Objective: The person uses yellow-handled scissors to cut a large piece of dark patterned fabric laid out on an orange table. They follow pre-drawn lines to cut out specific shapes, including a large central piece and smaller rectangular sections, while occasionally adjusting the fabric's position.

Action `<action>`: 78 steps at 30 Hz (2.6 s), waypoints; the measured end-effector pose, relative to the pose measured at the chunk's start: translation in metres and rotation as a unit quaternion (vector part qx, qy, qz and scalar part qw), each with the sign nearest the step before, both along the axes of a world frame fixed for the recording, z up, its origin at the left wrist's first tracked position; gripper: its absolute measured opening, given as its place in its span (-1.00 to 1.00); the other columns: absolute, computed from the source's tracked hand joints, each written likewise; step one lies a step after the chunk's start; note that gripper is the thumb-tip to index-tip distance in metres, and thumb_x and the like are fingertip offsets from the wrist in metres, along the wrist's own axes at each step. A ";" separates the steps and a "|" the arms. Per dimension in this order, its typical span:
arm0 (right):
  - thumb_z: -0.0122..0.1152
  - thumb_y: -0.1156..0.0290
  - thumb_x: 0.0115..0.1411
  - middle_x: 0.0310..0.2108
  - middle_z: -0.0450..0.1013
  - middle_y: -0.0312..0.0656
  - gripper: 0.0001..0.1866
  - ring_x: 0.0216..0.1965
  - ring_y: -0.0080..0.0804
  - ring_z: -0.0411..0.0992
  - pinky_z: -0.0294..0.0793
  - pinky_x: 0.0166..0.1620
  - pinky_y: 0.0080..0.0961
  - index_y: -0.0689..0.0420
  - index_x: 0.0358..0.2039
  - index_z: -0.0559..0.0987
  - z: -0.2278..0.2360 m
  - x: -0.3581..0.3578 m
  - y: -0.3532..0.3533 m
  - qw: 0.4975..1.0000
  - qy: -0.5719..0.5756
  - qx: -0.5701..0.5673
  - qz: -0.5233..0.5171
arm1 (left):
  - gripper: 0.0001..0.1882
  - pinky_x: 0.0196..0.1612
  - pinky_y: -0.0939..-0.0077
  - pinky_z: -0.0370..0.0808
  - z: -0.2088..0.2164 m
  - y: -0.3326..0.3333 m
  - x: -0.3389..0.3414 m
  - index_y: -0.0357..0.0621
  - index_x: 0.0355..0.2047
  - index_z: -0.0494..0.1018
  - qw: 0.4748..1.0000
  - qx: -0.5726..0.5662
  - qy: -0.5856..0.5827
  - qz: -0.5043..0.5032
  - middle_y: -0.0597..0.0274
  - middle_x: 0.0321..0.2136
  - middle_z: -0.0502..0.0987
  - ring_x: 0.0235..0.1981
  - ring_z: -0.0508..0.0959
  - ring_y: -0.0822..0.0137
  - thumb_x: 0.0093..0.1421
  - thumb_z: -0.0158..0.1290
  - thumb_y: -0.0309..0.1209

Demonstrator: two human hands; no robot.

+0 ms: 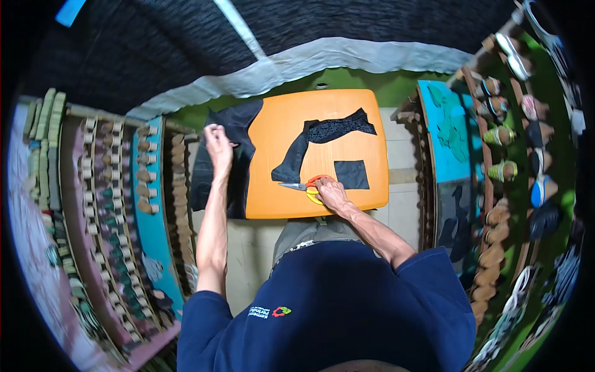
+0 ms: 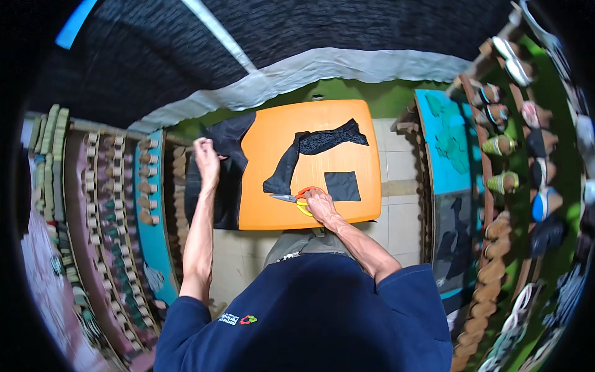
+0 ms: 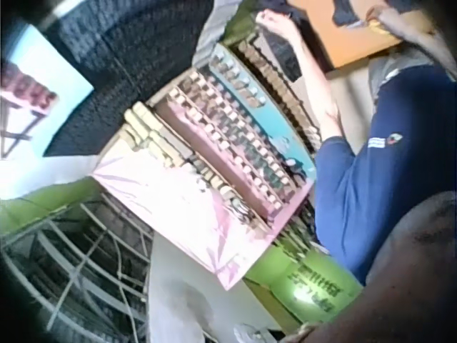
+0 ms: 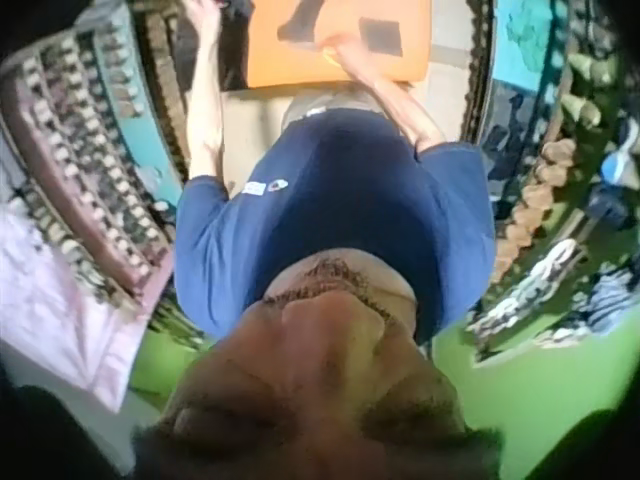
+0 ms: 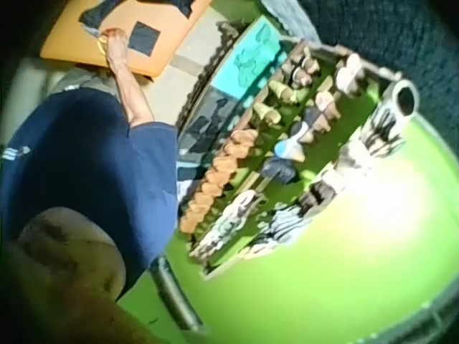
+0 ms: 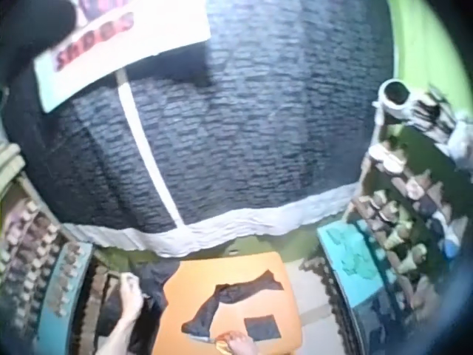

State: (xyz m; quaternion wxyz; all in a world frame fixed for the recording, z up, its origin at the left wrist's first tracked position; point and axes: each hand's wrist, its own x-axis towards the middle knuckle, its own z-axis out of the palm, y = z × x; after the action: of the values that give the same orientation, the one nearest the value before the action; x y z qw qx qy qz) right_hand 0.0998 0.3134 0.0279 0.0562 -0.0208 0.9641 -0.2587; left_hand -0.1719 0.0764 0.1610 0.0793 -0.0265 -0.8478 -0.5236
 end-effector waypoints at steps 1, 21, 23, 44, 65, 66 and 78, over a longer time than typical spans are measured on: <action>0.44 0.31 0.03 -0.21 0.56 -0.02 -0.61 -0.12 -0.07 0.59 0.63 -0.13 -0.16 0.24 -0.17 0.59 0.002 0.000 0.000 1.000 -0.003 -0.008 -0.019 | -0.76 -0.52 0.42 0.52 -0.019 0.017 -0.008 -0.18 -0.06 0.33 0.999 -0.011 -0.010 -0.033 0.19 -0.49 0.46 -0.60 0.51 0.38 0.47 -0.09 -0.25; 0.23 -0.39 0.14 -0.07 0.59 -0.02 -0.09 -0.06 -0.39 0.56 0.51 0.04 -0.48 0.34 0.01 0.60 0.038 -0.029 0.000 0.697 -0.049 -0.509 -0.503 | -0.85 -0.16 0.54 0.54 -0.068 0.142 0.018 -0.11 -0.22 0.58 0.756 0.164 -0.514 -0.372 0.37 -0.38 0.59 -0.35 0.57 0.42 0.19 0.11 -0.46; 0.14 -0.53 0.09 0.01 0.54 0.00 0.06 -0.04 -0.32 0.55 0.51 0.07 -0.47 0.35 0.10 0.54 0.056 -0.052 -0.010 0.567 -0.051 -0.636 -0.522 | -0.84 -0.21 0.59 0.63 -0.060 0.123 0.021 -0.08 -0.24 0.57 0.678 0.266 -0.580 -0.364 0.34 -0.34 0.62 -0.38 0.61 0.47 0.16 0.18 -0.53; 0.43 0.29 0.24 -0.27 0.66 -0.25 -0.71 -0.27 -0.52 0.59 0.56 -0.11 -0.51 0.23 -0.14 0.70 0.061 0.005 -0.060 0.718 -0.073 -0.585 -0.369 | -0.56 -0.29 0.56 0.53 -0.129 0.090 0.092 -0.29 0.09 0.44 0.758 0.334 -0.514 -0.220 0.27 -0.24 0.61 -0.30 0.58 0.46 0.23 0.25 -0.48; 0.33 0.17 0.31 -0.66 0.24 -0.55 -0.61 -0.59 -0.78 0.09 0.02 -0.55 -0.57 0.14 -0.57 0.54 0.097 -0.027 -0.035 0.807 0.067 -0.395 -0.435 | -0.82 -0.21 0.52 0.61 -0.065 0.088 0.109 -0.16 -0.18 0.57 0.719 0.380 -0.534 -0.233 0.27 -0.33 0.63 -0.34 0.61 0.43 0.25 0.26 -0.41; 0.33 0.17 0.31 -0.65 0.24 -0.55 -0.62 -0.59 -0.78 0.10 0.02 -0.55 -0.58 0.13 -0.56 0.55 0.097 -0.022 -0.032 0.801 0.050 -0.419 -0.425 | -0.81 -0.23 0.50 0.59 -0.064 0.087 0.106 -0.07 -0.16 0.55 0.697 0.377 -0.548 -0.268 0.33 -0.33 0.61 -0.31 0.60 0.45 0.23 0.28 -0.39; 0.47 0.23 0.18 -0.39 0.58 -0.36 -0.65 -0.40 -0.66 0.47 0.48 -0.27 -0.62 0.22 -0.15 0.68 0.178 -0.056 0.016 0.754 0.118 -0.508 -0.399 | -0.76 -0.35 0.58 0.51 0.025 0.131 0.065 -0.10 -0.02 0.48 0.795 0.221 -0.368 -0.428 0.37 -0.34 0.63 -0.35 0.60 0.57 0.36 0.15 -0.32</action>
State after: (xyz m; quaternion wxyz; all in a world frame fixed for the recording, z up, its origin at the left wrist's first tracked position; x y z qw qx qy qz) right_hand 0.0442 0.3292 0.2063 -0.1855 0.3100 0.6101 -0.7052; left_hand -0.1071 0.2078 0.1857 -0.4677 -0.1739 -0.5765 -0.6470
